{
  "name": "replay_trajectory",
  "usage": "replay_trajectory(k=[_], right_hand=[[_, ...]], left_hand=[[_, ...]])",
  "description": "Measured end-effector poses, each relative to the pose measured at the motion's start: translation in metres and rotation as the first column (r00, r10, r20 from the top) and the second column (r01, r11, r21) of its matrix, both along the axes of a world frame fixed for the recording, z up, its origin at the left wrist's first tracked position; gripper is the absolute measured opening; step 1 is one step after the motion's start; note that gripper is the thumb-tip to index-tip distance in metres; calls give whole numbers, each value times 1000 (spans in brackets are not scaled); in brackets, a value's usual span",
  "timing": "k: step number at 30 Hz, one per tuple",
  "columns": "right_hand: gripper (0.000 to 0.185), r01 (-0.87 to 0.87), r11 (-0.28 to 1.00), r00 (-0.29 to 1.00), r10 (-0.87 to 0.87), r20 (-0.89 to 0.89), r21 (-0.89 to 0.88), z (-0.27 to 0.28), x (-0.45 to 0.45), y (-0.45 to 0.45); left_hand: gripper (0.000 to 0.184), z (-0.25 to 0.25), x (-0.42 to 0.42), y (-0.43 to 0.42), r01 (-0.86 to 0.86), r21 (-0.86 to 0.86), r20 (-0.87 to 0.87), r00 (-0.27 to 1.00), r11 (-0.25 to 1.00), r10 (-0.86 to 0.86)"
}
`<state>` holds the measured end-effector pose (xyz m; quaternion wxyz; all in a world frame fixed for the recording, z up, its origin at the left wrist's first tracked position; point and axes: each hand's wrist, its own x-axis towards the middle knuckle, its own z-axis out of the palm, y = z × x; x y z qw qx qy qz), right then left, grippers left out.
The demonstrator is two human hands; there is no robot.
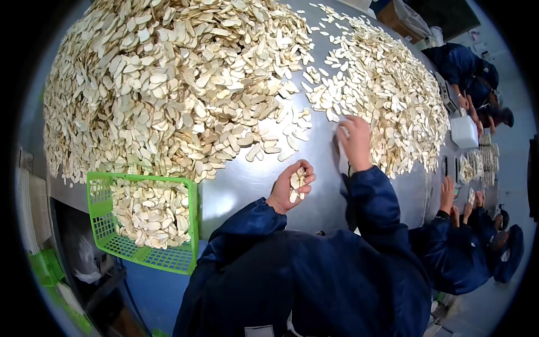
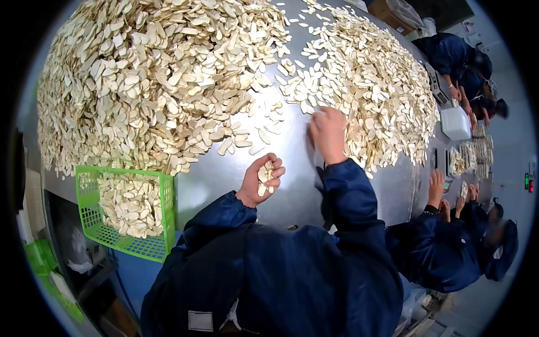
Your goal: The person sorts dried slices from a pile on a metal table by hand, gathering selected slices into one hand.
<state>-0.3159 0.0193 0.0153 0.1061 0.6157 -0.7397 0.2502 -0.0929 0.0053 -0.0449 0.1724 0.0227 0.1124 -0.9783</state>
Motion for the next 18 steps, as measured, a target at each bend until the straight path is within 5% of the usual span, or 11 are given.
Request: replay_trajectory(k=[3,6,9,11,15,18], right_hand=[[10,-66,998,965,61,257,10,-13,34,-34],[13,-103,994,964,92,251,30,-14,51,-65],[23,-8,972,990,-25,137,236,-14,62,-86],[26,-33,993,997,25,71,116,-24,63,-90],[19,26,967,989,-62,135,254,-25,53,-70],[21,-31,952,944,-72,321,305,12,54,-38]], left_hand=[[15,-2,2,1,-6,-22,24,1000,1000,6],[16,-5,3,0,-14,-29,31,999,999,15],[16,-1,2,0,-7,-25,57,998,1000,8],[15,-2,1,0,-1,-32,68,998,999,3],[16,1,2,2,-25,-14,82,996,1000,26],[18,16,2,0,-129,15,258,958,991,121]])
